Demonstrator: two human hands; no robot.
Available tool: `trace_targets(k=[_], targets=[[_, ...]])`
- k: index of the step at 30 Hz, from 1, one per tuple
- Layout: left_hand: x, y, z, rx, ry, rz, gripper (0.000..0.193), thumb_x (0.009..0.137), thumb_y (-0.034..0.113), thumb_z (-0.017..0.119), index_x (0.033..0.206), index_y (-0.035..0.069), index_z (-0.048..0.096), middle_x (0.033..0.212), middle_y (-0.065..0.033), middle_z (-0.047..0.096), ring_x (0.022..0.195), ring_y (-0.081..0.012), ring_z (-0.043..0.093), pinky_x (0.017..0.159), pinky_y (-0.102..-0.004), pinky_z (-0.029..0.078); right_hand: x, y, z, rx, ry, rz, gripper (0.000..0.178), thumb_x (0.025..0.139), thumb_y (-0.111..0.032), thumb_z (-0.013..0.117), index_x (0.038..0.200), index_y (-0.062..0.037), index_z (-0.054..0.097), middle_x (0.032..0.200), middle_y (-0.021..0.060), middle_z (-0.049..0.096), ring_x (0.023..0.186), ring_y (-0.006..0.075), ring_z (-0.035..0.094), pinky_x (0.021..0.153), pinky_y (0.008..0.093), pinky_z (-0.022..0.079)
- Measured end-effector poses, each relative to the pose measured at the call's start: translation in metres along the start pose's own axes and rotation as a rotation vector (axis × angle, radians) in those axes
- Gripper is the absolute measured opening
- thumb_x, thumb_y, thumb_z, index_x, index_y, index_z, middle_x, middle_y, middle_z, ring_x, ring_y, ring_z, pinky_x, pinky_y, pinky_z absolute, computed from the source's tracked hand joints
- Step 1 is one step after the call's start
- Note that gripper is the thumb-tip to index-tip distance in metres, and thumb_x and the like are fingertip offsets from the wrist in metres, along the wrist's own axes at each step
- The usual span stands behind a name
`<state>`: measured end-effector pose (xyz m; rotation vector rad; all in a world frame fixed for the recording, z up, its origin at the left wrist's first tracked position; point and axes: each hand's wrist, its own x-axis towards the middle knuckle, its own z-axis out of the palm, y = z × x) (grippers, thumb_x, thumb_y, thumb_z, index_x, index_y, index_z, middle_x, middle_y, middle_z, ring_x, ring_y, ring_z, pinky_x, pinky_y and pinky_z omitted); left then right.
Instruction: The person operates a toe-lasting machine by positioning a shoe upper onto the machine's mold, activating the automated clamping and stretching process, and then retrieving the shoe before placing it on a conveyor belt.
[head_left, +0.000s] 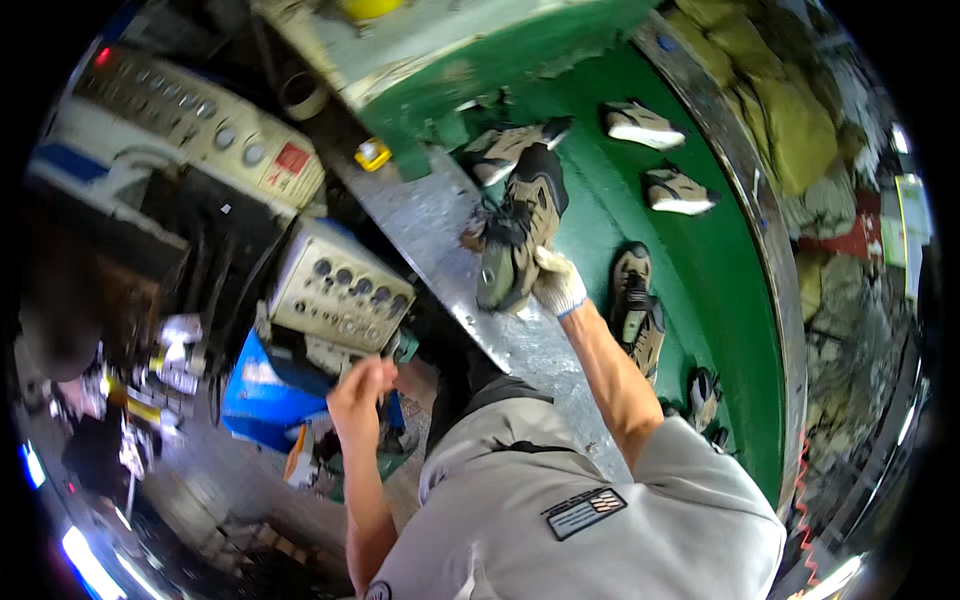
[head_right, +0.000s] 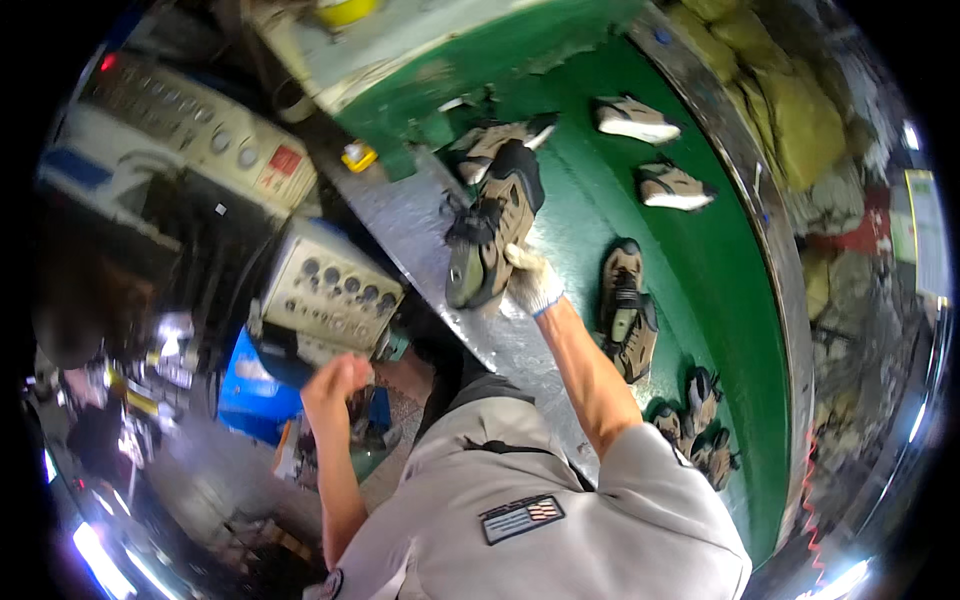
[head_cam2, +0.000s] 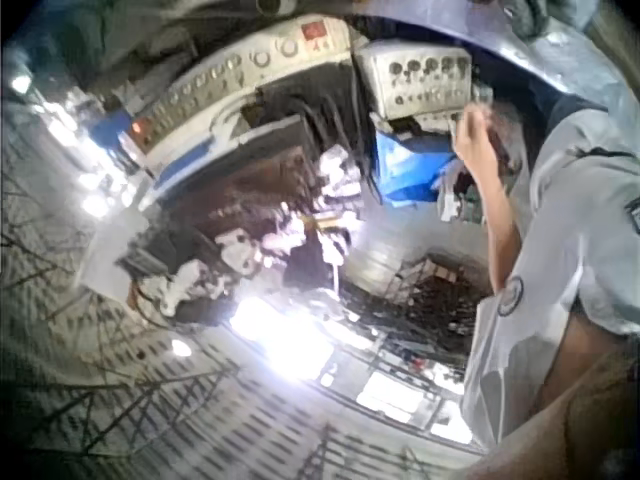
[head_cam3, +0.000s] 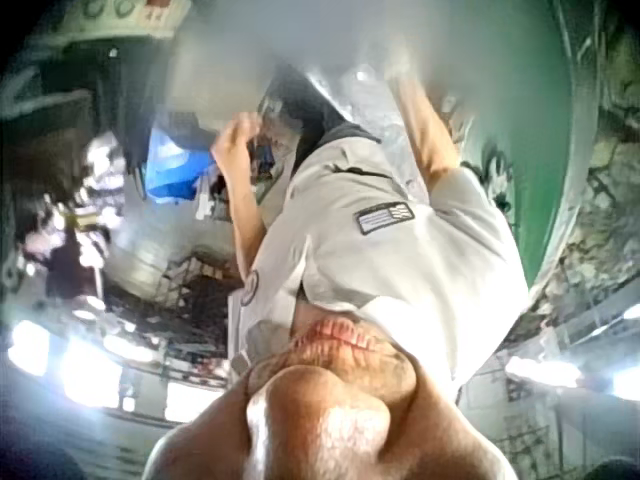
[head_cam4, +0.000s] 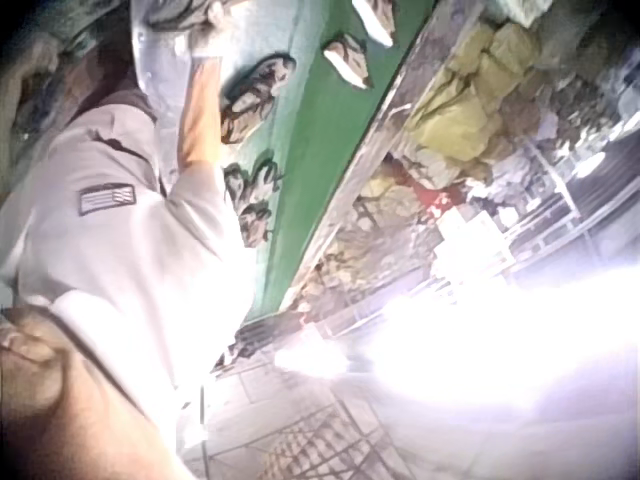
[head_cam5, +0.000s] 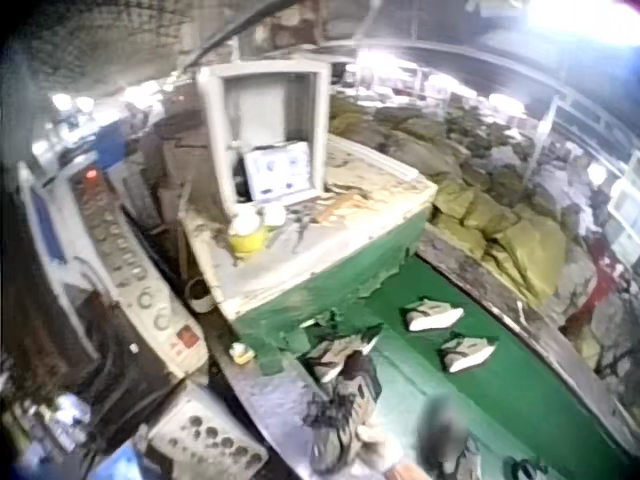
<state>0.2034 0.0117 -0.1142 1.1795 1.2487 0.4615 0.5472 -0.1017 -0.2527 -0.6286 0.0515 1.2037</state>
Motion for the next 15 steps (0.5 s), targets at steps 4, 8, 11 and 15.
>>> trace_targets(k=[4,8,11,15], targets=[[0.032,0.054,-0.030,-0.153,-0.038,0.128,0.036,0.098,0.014,0.066,0.127,-0.005,0.062,0.114,-0.0138,0.071,0.102,-0.0188,0.068,0.090,-0.0302,0.053,-0.023,0.062,0.105,0.442,-0.178,0.421,0.061,0.097,-0.038,0.063,0.143,-0.0006,0.048,0.134,0.0175,0.061,0.118,0.0306,0.062,0.105,0.0475,0.050],[0.049,0.068,-0.089,-0.394,-0.080,0.218,0.056,0.098,0.030,0.064,0.140,-0.006,0.052,0.121,-0.0141,0.068,0.109,-0.0238,0.066,0.093,-0.0373,0.051,-0.044,0.118,0.205,0.055,-0.162,0.622,0.054,0.096,-0.033,0.066,0.134,0.0020,0.055,0.120,0.0171,0.067,0.102,0.0266,0.069,0.092,0.0431,0.058],[0.038,0.060,-0.149,-0.449,-0.049,0.157,0.045,0.097,0.027,0.068,0.128,-0.004,0.061,0.108,-0.0104,0.070,0.094,-0.0188,0.069,0.084,-0.0331,0.056,-0.039,0.157,0.237,-0.276,-0.324,0.589,0.051,0.100,-0.029,0.059,0.137,0.0043,0.051,0.120,0.0164,0.067,0.103,0.0235,0.069,0.091,0.0363,0.058],[0.018,0.023,-0.218,-0.533,0.135,0.104,0.016,0.092,0.015,0.074,0.092,0.000,0.069,0.082,-0.0066,0.070,0.071,-0.0155,0.069,0.065,-0.0307,0.061,-0.047,0.209,0.297,-0.398,-0.365,0.536,0.068,0.091,-0.032,0.071,0.143,0.0042,0.047,0.126,0.0140,0.065,0.107,0.0217,0.067,0.094,0.0339,0.056]])
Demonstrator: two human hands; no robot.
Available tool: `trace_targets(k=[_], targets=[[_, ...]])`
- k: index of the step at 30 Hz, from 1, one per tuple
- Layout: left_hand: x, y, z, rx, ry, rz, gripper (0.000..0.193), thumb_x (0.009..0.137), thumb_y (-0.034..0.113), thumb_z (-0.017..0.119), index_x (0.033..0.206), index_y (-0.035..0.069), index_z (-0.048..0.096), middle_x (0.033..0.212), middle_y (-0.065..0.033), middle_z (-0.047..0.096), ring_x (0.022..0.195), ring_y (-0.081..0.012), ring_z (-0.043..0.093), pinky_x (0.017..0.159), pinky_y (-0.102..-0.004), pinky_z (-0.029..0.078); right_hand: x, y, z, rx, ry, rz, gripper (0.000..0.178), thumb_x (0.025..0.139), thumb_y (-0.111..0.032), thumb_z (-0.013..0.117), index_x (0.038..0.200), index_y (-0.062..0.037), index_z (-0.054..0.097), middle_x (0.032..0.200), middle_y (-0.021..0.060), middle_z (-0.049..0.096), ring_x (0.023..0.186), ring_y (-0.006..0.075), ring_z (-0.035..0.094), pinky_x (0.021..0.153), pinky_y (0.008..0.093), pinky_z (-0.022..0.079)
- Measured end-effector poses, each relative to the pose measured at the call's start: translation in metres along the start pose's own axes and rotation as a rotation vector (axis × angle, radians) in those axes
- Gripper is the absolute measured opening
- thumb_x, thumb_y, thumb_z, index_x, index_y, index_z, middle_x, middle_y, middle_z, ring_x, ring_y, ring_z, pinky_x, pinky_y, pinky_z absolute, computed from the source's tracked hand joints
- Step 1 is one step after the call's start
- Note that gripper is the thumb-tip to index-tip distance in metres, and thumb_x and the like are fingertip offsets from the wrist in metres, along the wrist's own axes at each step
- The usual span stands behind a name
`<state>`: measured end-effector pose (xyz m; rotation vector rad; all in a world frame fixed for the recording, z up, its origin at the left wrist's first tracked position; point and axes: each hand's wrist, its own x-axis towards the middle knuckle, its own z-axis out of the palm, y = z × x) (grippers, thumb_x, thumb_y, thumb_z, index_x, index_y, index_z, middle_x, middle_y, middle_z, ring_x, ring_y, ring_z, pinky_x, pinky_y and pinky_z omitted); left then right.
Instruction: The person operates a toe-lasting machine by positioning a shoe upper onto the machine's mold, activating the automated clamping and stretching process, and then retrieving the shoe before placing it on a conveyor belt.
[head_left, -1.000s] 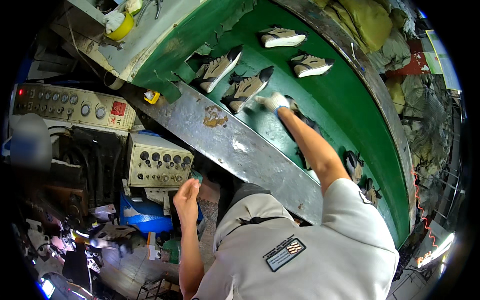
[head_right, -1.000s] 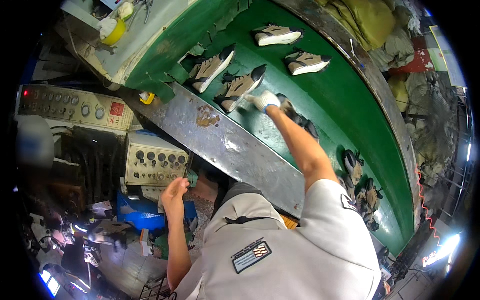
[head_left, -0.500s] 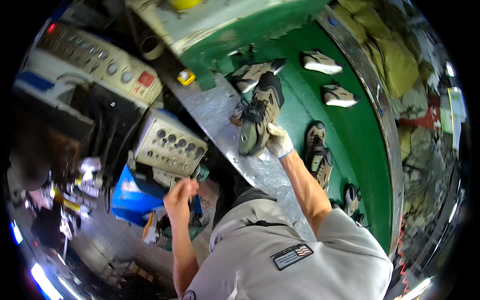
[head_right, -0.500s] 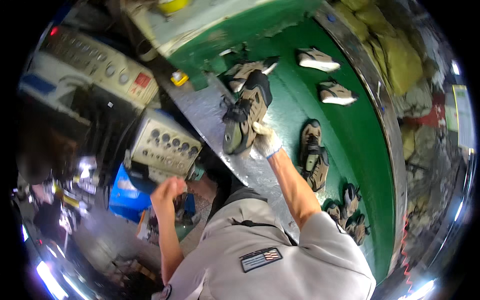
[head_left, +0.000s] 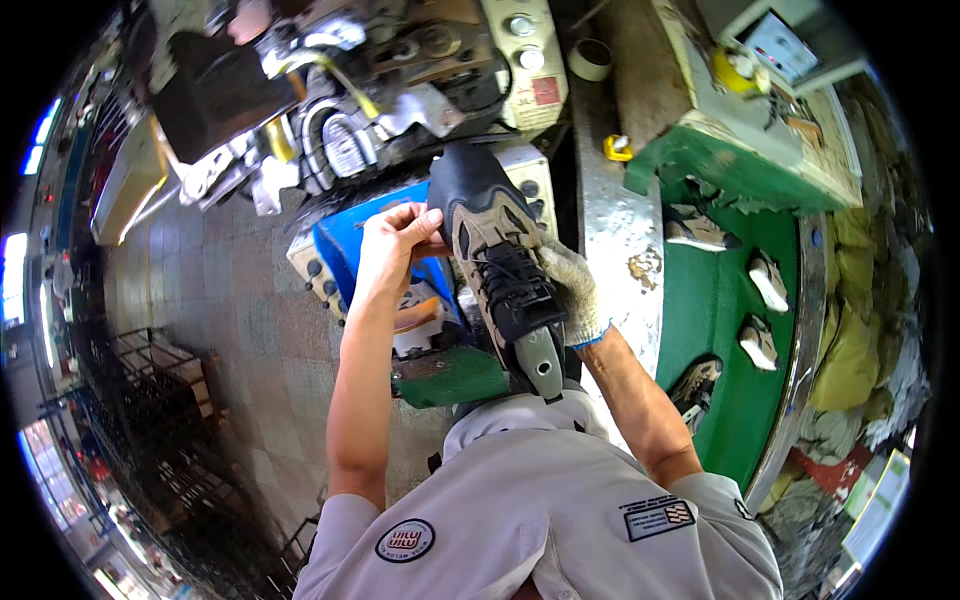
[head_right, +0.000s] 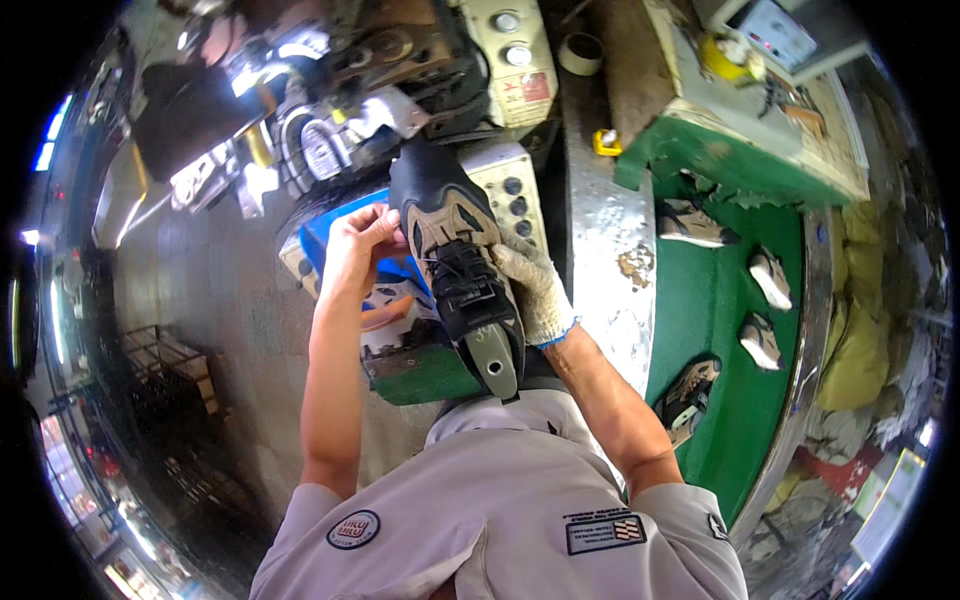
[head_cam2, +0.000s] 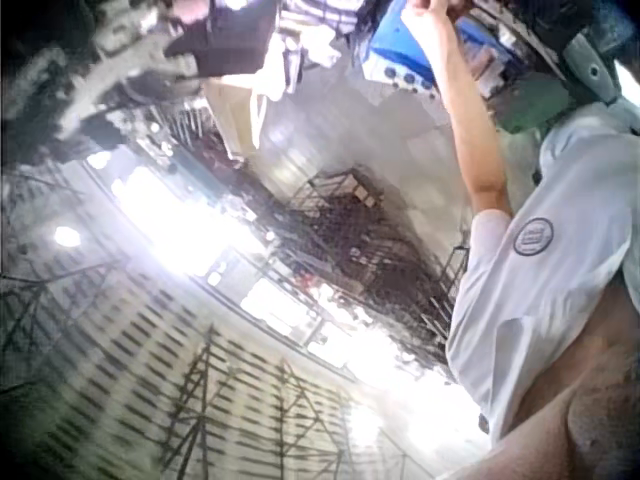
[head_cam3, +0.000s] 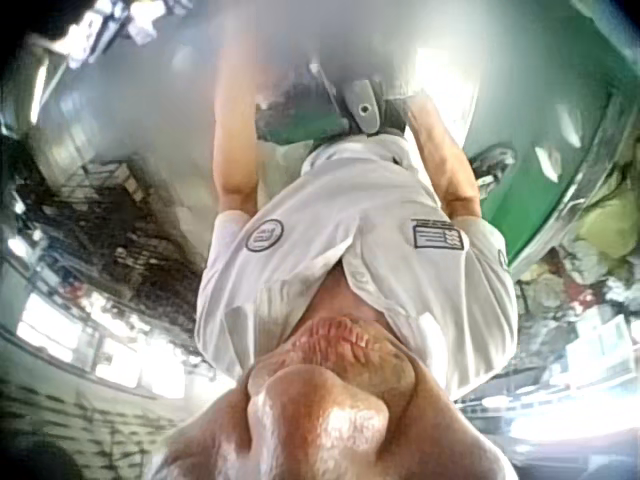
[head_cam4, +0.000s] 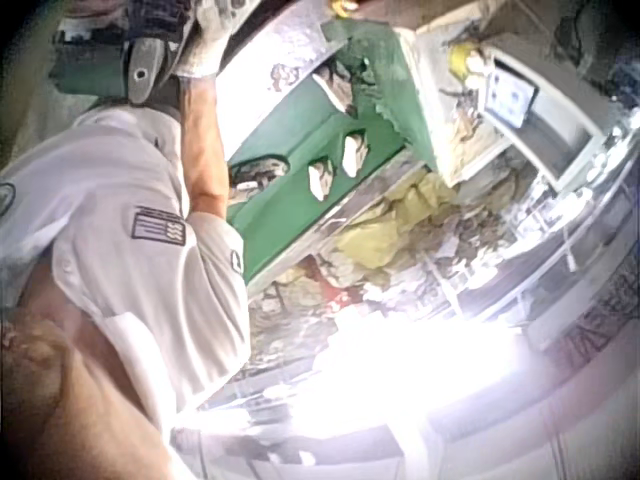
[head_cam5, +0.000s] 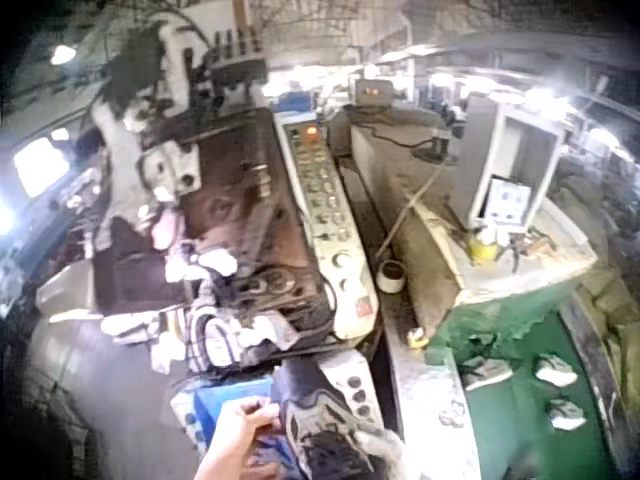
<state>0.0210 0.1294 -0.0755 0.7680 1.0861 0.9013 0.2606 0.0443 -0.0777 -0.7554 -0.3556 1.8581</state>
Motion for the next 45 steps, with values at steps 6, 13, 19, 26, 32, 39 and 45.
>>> trace_targets(k=[6,13,19,26,32,39,45], targets=[[-0.015,0.011,-0.057,-0.093,0.327,0.103,0.021,0.087,0.008,0.076,0.104,-0.002,0.071,0.089,-0.0077,0.072,0.072,-0.0160,0.070,0.066,-0.0303,0.062,0.046,0.021,0.055,-0.144,-0.087,0.054,0.054,0.097,-0.020,0.061,0.145,0.0010,0.048,0.129,0.0082,0.063,0.114,0.0157,0.060,0.100,0.0300,0.048],[-0.008,0.031,-0.094,-0.231,0.468,0.317,0.045,0.083,-0.001,0.075,0.125,-0.010,0.061,0.113,-0.0197,0.069,0.093,-0.0251,0.071,0.079,-0.0334,0.062,0.095,0.045,0.104,-0.139,-0.083,-0.042,0.049,0.099,-0.018,0.061,0.143,-0.0014,0.050,0.132,0.0075,0.062,0.116,0.0152,0.060,0.100,0.0299,0.047],[0.003,0.048,-0.098,-0.281,0.513,0.462,0.043,0.086,-0.005,0.067,0.128,-0.012,0.058,0.119,-0.0232,0.068,0.100,-0.0253,0.071,0.086,-0.0325,0.060,0.132,0.067,0.120,-0.140,-0.077,-0.157,0.051,0.100,-0.019,0.060,0.146,-0.0015,0.048,0.135,0.0072,0.061,0.119,0.0154,0.057,0.103,0.0304,0.045],[0.010,-0.007,-0.102,-0.210,0.563,0.298,0.036,0.098,0.020,0.063,0.125,-0.004,0.064,0.106,-0.0094,0.069,0.093,-0.0142,0.065,0.080,-0.0259,0.052,0.161,0.105,0.107,-0.119,0.108,-0.163,0.035,0.099,-0.013,0.063,0.132,-0.0007,0.063,0.122,0.0064,0.068,0.106,0.0138,0.062,0.095,0.0292,0.050],[-0.005,-0.019,-0.084,-0.496,0.340,0.017,0.043,0.106,0.043,0.049,0.109,0.006,0.070,0.097,-0.0004,0.070,0.086,-0.0081,0.062,0.078,-0.0265,0.050,0.165,0.112,0.104,-0.154,0.152,-0.187,0.036,0.099,-0.018,0.064,0.129,0.0012,0.065,0.117,0.0074,0.070,0.101,0.0137,0.063,0.089,0.0269,0.050],[0.007,-0.036,-0.097,-0.304,0.308,0.121,0.048,0.107,0.048,0.042,0.119,0.008,0.065,0.103,-0.0034,0.071,0.087,-0.0152,0.068,0.080,-0.0326,0.056,0.173,0.128,0.087,-0.191,0.177,-0.185,0.034,0.099,-0.023,0.065,0.120,0.0030,0.069,0.108,0.0071,0.072,0.092,0.0122,0.063,0.083,0.0274,0.051],[0.005,-0.030,-0.089,-0.369,0.337,0.136,0.045,0.108,0.042,0.047,0.108,0.004,0.070,0.090,0.0024,0.069,0.077,-0.0061,0.059,0.072,-0.0245,0.049,0.176,0.133,0.083,-0.241,0.223,-0.197,0.031,0.099,-0.024,0.064,0.113,0.0033,0.072,0.099,0.0053,0.073,0.085,0.0106,0.062,0.077,0.0267,0.051]])
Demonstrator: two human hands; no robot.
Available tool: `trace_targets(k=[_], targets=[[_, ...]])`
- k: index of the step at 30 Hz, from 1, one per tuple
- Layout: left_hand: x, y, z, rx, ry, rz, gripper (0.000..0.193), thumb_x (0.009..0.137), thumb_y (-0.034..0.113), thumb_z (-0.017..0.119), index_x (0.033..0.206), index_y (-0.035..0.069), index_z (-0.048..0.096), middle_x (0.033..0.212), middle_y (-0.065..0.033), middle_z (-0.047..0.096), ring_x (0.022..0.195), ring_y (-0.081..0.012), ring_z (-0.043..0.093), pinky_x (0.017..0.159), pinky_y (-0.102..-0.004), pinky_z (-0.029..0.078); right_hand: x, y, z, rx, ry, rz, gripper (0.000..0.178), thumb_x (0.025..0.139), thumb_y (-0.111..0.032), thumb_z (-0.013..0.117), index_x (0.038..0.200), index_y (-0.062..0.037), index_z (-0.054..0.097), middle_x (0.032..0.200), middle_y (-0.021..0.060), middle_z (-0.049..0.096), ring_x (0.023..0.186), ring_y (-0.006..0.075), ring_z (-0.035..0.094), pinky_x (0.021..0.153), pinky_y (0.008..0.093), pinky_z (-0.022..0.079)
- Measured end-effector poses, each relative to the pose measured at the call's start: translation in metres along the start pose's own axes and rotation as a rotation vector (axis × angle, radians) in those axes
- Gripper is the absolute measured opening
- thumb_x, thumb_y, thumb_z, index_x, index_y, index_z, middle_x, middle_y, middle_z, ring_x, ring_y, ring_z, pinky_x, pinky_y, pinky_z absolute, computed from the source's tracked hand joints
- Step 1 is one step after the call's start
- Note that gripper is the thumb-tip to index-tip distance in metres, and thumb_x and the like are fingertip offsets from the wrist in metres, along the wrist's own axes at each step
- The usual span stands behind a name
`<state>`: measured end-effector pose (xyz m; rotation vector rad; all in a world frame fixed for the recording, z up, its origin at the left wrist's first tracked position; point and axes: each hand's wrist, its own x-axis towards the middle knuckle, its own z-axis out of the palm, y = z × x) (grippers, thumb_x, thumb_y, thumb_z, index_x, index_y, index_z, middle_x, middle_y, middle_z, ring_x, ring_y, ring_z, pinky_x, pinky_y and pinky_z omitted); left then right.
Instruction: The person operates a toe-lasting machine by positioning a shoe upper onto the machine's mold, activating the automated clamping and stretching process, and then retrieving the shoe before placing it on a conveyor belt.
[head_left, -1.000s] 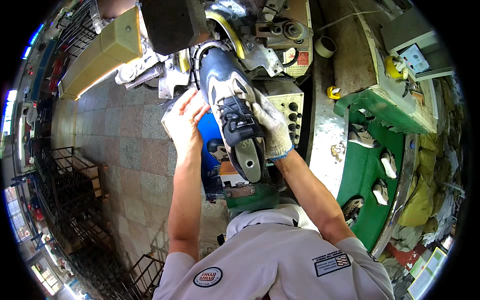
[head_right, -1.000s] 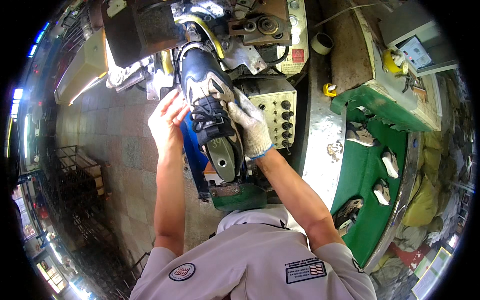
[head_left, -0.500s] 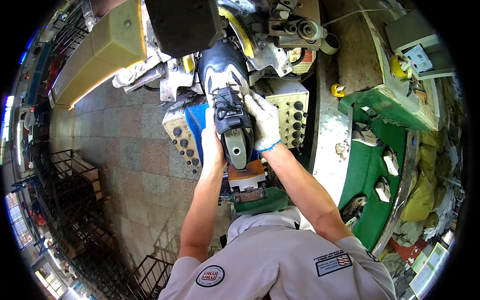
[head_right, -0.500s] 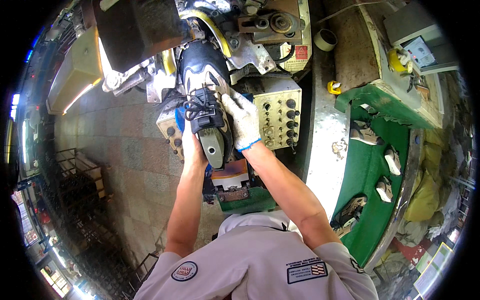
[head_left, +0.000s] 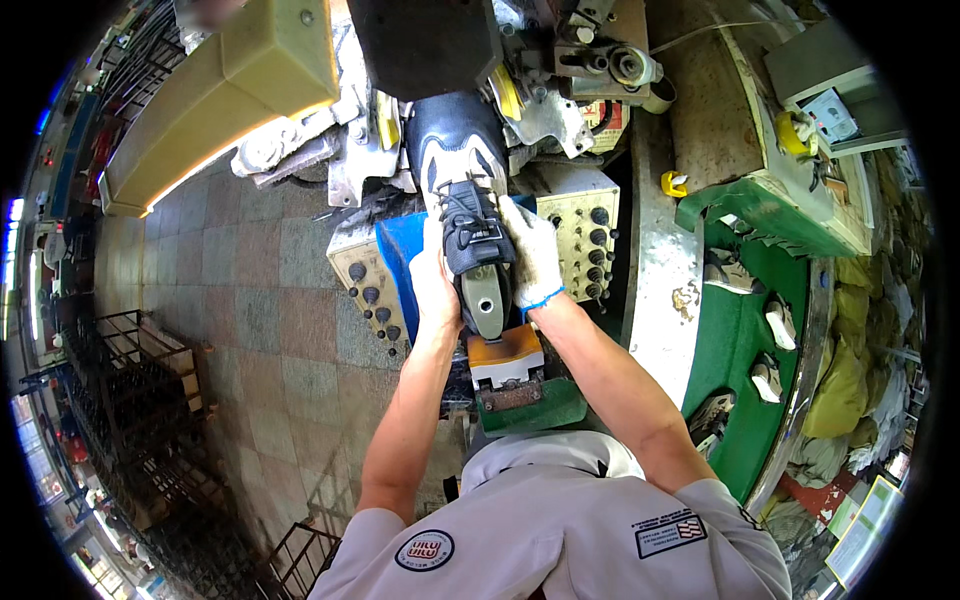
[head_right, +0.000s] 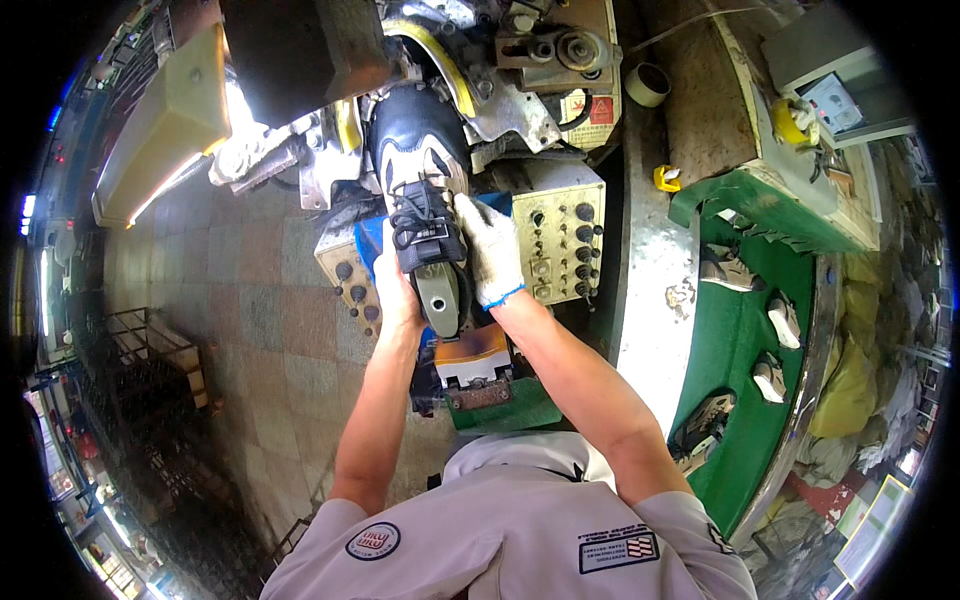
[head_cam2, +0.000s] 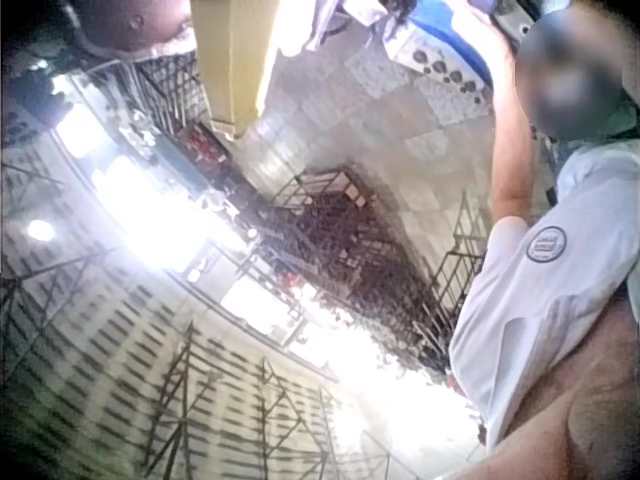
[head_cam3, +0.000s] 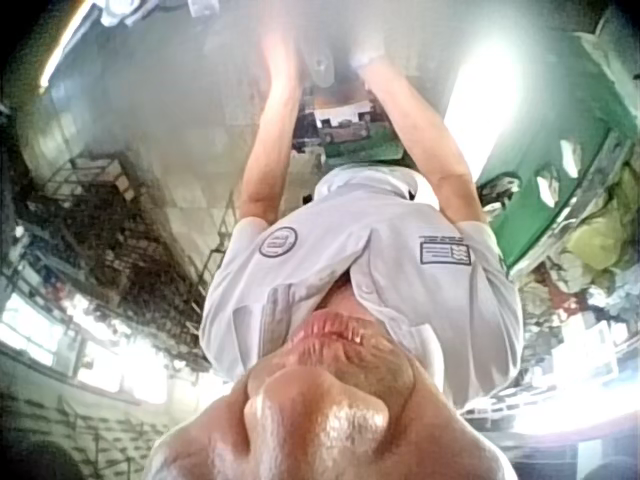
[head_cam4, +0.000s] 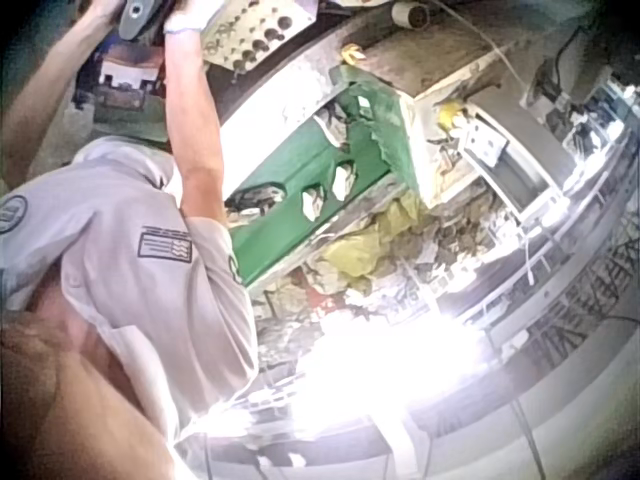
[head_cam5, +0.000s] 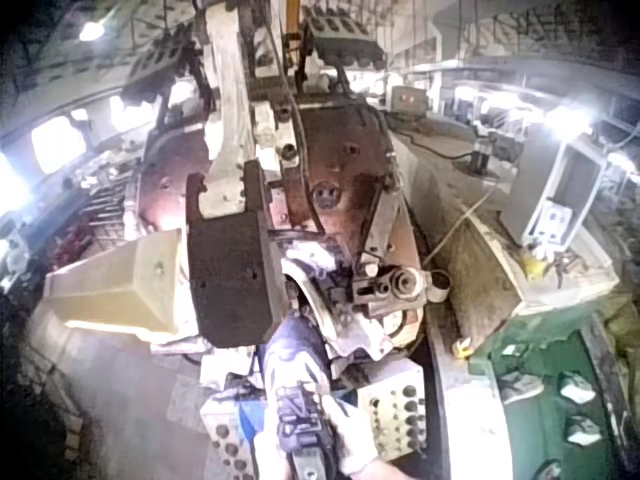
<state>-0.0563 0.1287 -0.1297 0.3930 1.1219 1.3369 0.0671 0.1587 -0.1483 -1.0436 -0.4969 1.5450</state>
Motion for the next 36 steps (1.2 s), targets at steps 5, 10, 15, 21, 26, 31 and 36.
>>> trace_targets(k=[5,10,15,21,26,31,36], targets=[[0.007,-0.008,-0.010,0.075,-0.052,0.105,0.042,0.109,0.036,0.046,0.110,0.003,0.070,0.092,0.0023,0.069,0.080,-0.0051,0.060,0.074,-0.0235,0.049,-0.001,-0.001,0.003,0.043,-0.024,-0.008,0.026,0.099,-0.022,0.063,0.103,0.0016,0.074,0.091,0.0030,0.072,0.078,0.0082,0.062,0.071,0.0255,0.050],[0.017,-0.013,-0.020,0.458,-0.107,0.459,0.032,0.108,0.023,0.047,0.116,-0.001,0.067,0.089,-0.0048,0.070,0.078,-0.0103,0.061,0.072,-0.0265,0.050,0.001,-0.006,0.010,0.024,-0.019,-0.058,0.025,0.099,-0.022,0.063,0.099,0.0011,0.074,0.088,0.0027,0.072,0.076,0.0078,0.061,0.067,0.0256,0.049],[0.011,-0.009,-0.022,0.551,-0.119,0.480,0.030,0.106,0.018,0.047,0.120,-0.004,0.063,0.084,-0.0107,0.070,0.072,-0.0127,0.061,0.067,-0.0287,0.050,-0.003,-0.009,0.008,-0.094,-0.010,-0.109,0.026,0.099,-0.023,0.063,0.097,0.0009,0.073,0.086,0.0024,0.071,0.075,0.0073,0.059,0.067,0.0257,0.048],[0.005,-0.006,-0.022,0.381,-0.085,0.382,0.040,0.109,0.028,0.043,0.111,-0.006,0.064,0.081,-0.0053,0.068,0.073,-0.0099,0.058,0.067,-0.0270,0.047,-0.003,-0.009,0.007,-0.172,-0.017,-0.087,0.034,0.100,-0.031,0.063,0.098,0.0006,0.073,0.087,0.0012,0.069,0.077,0.0079,0.057,0.071,0.0261,0.047],[-0.005,-0.032,-0.054,0.249,0.101,0.163,0.041,0.106,0.027,0.054,0.123,-0.009,0.062,0.105,-0.0134,0.072,0.094,-0.0172,0.067,0.085,-0.0279,0.052,0.008,-0.011,-0.072,0.084,-0.111,-0.072,0.039,0.100,-0.039,0.062,0.114,-0.0033,0.069,0.091,0.0056,0.068,0.082,0.0167,0.064,0.069,0.0248,0.050],[-0.076,-0.134,-0.154,0.605,0.431,0.162,0.064,0.090,0.023,0.076,0.138,-0.010,0.049,0.125,-0.0240,0.065,0.113,-0.0271,0.065,0.100,-0.0355,0.049,-0.073,-0.038,-0.116,0.056,0.118,-0.059,0.052,0.101,-0.036,0.052,0.134,0.0048,0.052,0.124,0.0248,0.064,0.103,0.0367,0.069,0.080,0.0459,0.059],[-0.086,-0.193,-0.144,0.970,0.313,-0.277,0.091,0.079,0.035,0.077,0.146,-0.011,0.035,0.124,-0.0384,0.059,0.117,-0.0508,0.058,0.099,-0.0485,0.047,-0.103,-0.027,-0.164,0.031,0.240,-0.004,0.055,0.098,-0.035,0.061,0.133,0.0063,0.052,0.119,0.0236,0.067,0.100,0.0358,0.069,0.083,0.0459,0.058]])
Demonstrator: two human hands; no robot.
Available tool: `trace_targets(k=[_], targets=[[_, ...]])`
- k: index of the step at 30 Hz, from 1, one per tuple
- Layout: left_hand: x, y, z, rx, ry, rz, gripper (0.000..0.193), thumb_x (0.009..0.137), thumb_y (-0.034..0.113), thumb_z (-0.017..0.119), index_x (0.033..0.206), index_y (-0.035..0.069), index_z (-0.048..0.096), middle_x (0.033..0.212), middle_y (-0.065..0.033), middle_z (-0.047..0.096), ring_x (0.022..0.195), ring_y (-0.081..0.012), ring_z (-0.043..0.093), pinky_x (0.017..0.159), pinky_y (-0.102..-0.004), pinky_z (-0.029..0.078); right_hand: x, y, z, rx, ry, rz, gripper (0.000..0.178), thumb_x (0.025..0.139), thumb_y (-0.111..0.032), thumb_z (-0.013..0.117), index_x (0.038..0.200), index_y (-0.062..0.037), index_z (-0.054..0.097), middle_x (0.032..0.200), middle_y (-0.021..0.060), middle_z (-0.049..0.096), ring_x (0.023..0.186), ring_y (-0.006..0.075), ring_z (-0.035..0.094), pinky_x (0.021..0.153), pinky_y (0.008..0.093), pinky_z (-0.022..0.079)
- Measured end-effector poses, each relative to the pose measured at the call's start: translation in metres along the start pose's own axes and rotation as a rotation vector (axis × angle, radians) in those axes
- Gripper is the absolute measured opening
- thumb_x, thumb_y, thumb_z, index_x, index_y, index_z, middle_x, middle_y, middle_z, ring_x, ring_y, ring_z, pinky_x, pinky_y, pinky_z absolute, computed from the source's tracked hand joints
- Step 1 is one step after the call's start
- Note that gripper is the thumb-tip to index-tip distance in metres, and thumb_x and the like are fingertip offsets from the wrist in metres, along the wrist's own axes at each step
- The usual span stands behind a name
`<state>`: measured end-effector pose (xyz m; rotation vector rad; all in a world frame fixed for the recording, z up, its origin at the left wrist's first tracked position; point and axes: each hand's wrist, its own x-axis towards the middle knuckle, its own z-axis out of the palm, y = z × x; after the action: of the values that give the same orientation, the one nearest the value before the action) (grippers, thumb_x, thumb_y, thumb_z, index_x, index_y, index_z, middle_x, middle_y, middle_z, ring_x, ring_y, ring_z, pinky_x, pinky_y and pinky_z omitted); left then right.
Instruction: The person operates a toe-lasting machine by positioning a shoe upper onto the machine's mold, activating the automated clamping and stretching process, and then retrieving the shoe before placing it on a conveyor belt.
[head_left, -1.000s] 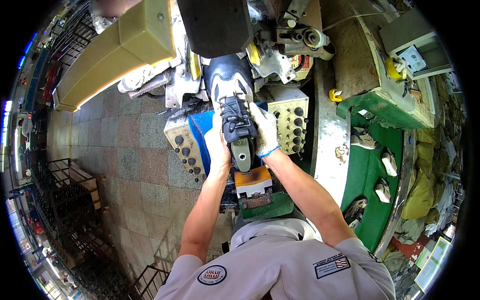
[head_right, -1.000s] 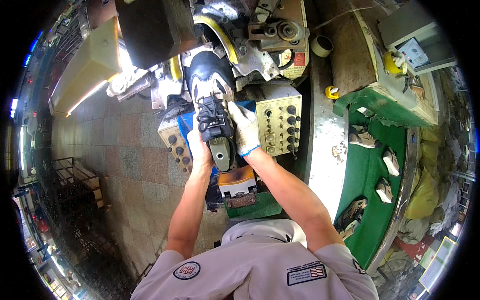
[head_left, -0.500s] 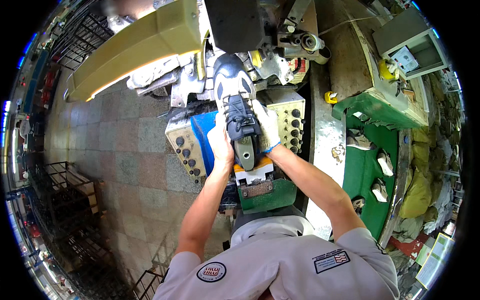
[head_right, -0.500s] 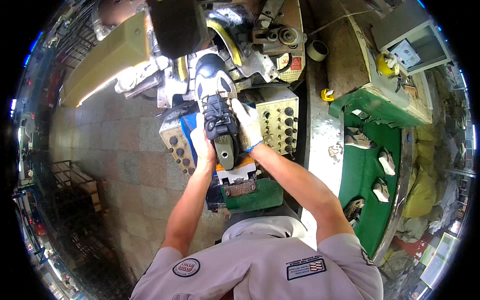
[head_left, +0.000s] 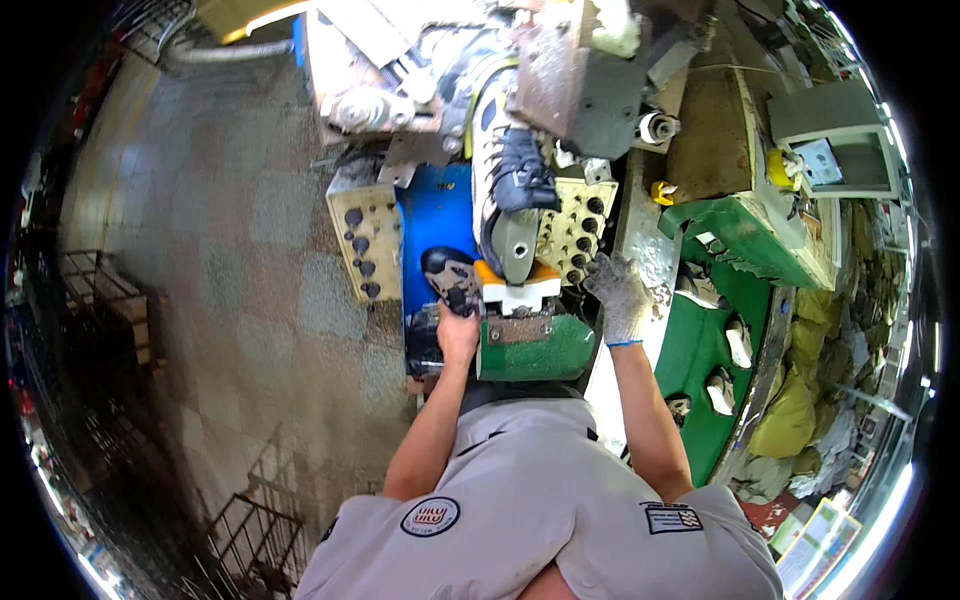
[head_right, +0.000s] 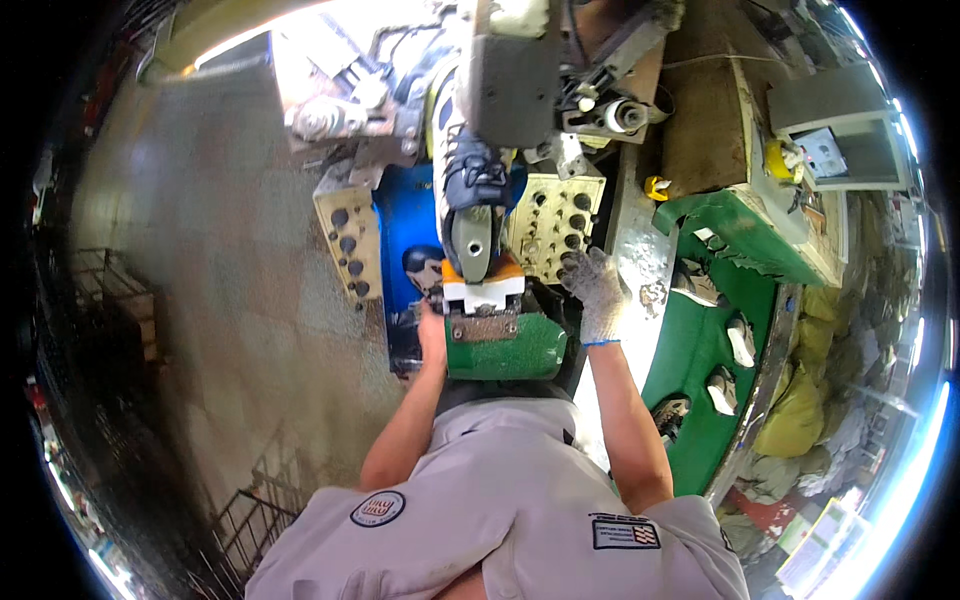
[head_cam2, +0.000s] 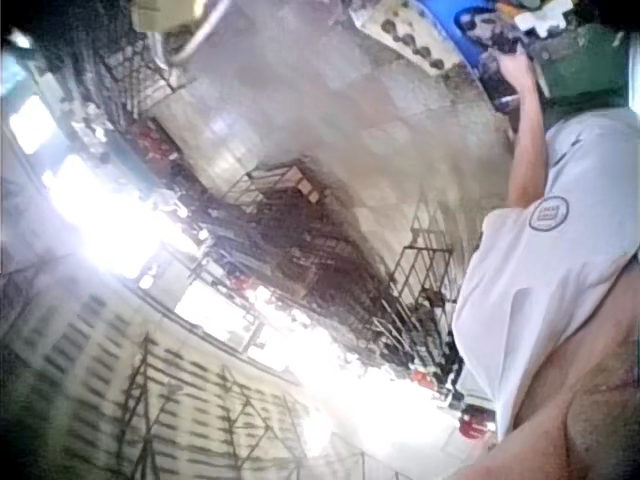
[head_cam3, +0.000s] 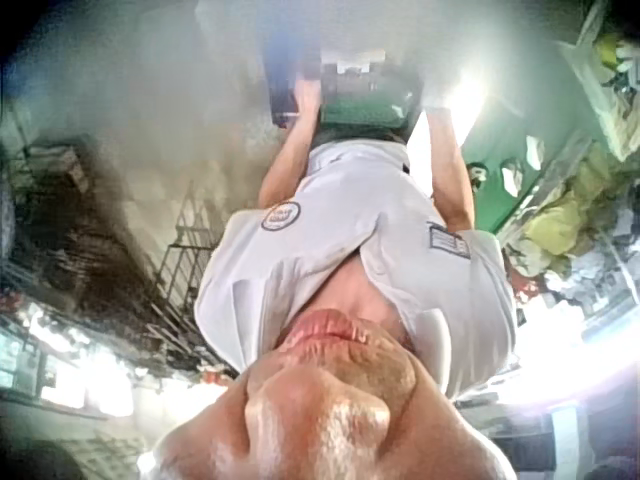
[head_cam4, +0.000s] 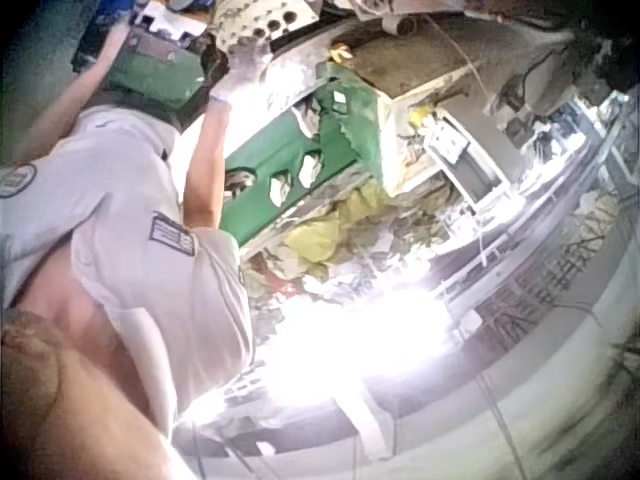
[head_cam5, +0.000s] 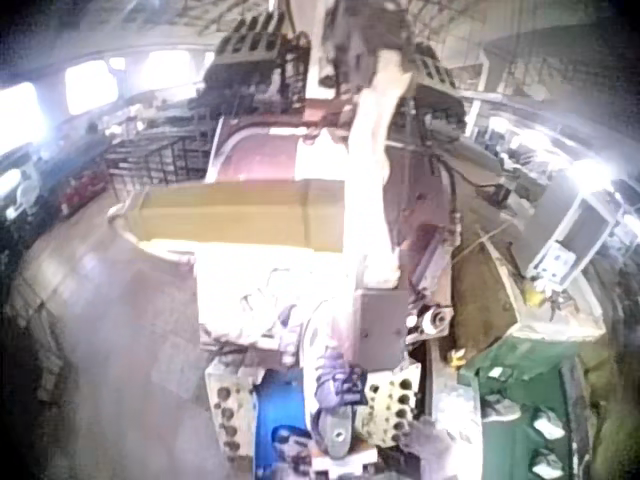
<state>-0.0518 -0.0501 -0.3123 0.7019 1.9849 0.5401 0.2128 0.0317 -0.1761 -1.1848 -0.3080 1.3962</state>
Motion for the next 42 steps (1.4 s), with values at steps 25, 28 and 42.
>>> trace_targets(k=[25,28,42], targets=[[-0.127,0.165,-0.136,-0.475,-0.489,0.574,0.037,0.085,0.026,0.075,0.106,-0.005,0.073,0.095,-0.0056,0.070,0.083,-0.0156,0.067,0.078,-0.0294,0.052,-0.094,-0.038,0.089,0.010,-0.579,0.120,0.076,0.097,-0.057,0.055,0.145,0.0019,0.046,0.144,0.0145,0.052,0.133,0.0230,0.049,0.113,0.0406,0.038],[-0.168,0.213,-0.078,-0.528,-0.308,0.597,0.042,0.096,0.034,0.067,0.116,-0.004,0.070,0.104,-0.0069,0.072,0.093,-0.0167,0.068,0.087,-0.0328,0.053,-0.090,-0.103,0.051,0.296,-0.507,0.239,0.046,0.095,-0.025,0.066,0.132,0.0007,0.057,0.121,0.0121,0.068,0.106,0.0191,0.068,0.092,0.0352,0.055],[-0.229,0.236,0.207,0.097,-1.011,0.429,0.046,0.098,0.027,0.067,0.129,-0.007,0.062,0.118,-0.0168,0.070,0.107,-0.0216,0.068,0.093,-0.0326,0.053,-0.070,-0.173,-0.287,-0.399,0.286,-0.119,0.062,0.083,-0.042,0.077,0.124,0.0025,0.067,0.111,0.0137,0.073,0.099,0.0194,0.067,0.091,0.0337,0.051]])
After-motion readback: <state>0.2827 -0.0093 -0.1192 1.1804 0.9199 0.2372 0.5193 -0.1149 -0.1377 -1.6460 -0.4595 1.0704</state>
